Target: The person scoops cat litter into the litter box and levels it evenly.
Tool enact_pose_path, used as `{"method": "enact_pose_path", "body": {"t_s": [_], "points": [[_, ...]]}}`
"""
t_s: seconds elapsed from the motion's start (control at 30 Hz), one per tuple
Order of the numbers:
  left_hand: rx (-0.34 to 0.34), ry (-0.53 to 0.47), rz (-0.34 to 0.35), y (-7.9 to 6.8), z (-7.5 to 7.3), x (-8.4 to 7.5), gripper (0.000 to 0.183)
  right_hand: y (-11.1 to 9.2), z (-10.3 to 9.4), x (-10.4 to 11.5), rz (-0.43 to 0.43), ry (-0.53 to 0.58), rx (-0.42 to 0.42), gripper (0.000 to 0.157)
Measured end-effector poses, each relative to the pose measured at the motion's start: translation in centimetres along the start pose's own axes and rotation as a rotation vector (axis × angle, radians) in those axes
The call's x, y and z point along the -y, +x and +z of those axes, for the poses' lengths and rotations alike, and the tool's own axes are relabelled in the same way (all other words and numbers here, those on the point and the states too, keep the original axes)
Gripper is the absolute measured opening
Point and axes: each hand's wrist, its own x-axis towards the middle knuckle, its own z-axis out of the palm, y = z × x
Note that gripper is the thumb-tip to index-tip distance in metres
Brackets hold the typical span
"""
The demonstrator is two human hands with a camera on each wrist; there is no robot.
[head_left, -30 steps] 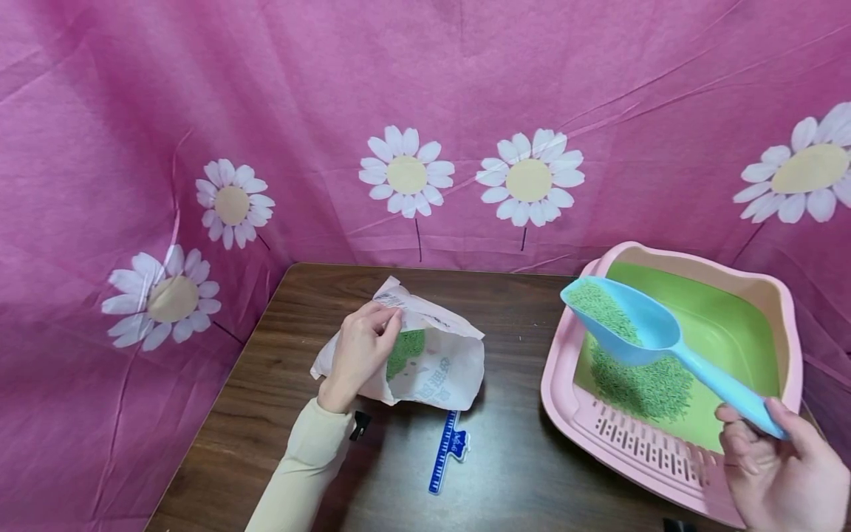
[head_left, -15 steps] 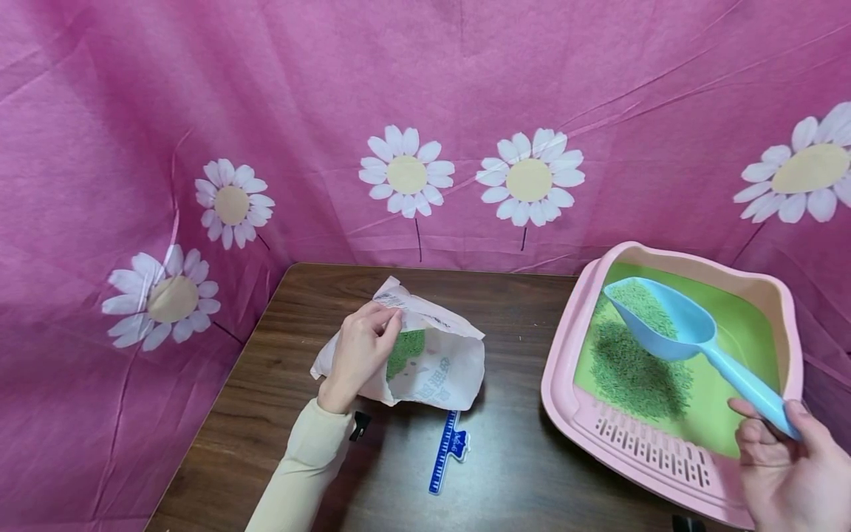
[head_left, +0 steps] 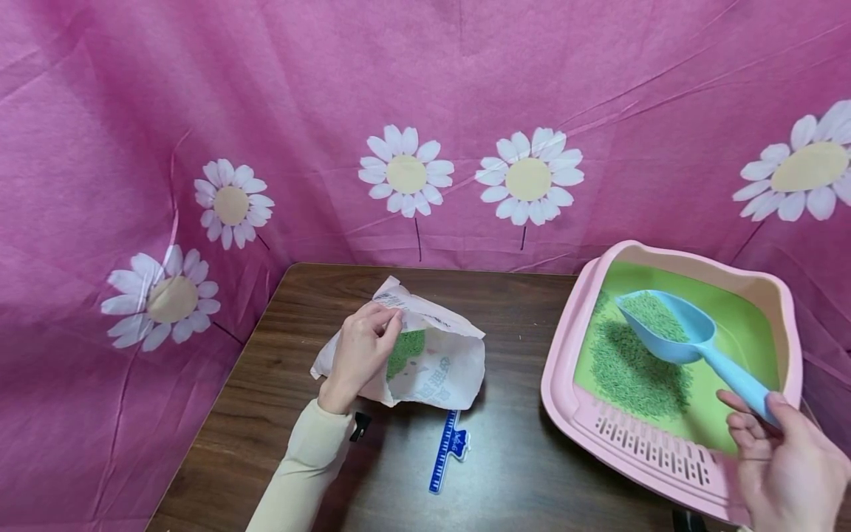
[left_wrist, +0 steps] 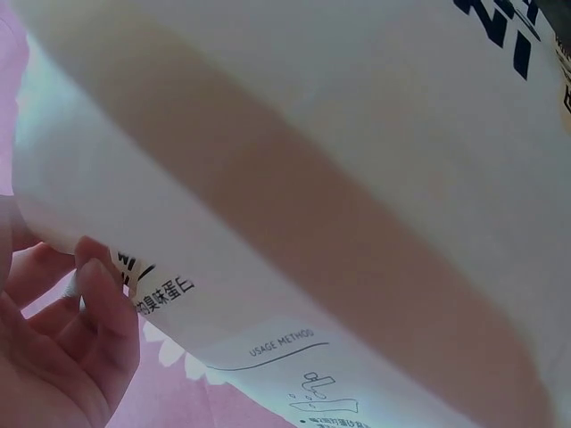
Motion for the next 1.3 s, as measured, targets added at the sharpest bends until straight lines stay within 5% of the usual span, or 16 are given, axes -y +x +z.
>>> {"method": "enact_pose_path", "body": {"t_s": [0.37,0.77,1.3], "points": [[-0.006,0.005,-0.002,-0.2,0.2,0.0,0.014,0.0,1.1,-0.7,-0.115,-0.240,-0.245,0.025],[-0.010,0.006,-0.003,-0.2,0.1,-0.1,0.014,0.6,1.0,-1.1,-0.103,-0.473,-0.429,0.019],[-0.011,0.004,-0.002,-0.2,0.1,0.0,0.014,1.0,0.5,-1.2,-0.068,-0.593,-0.428,0.016]]}}
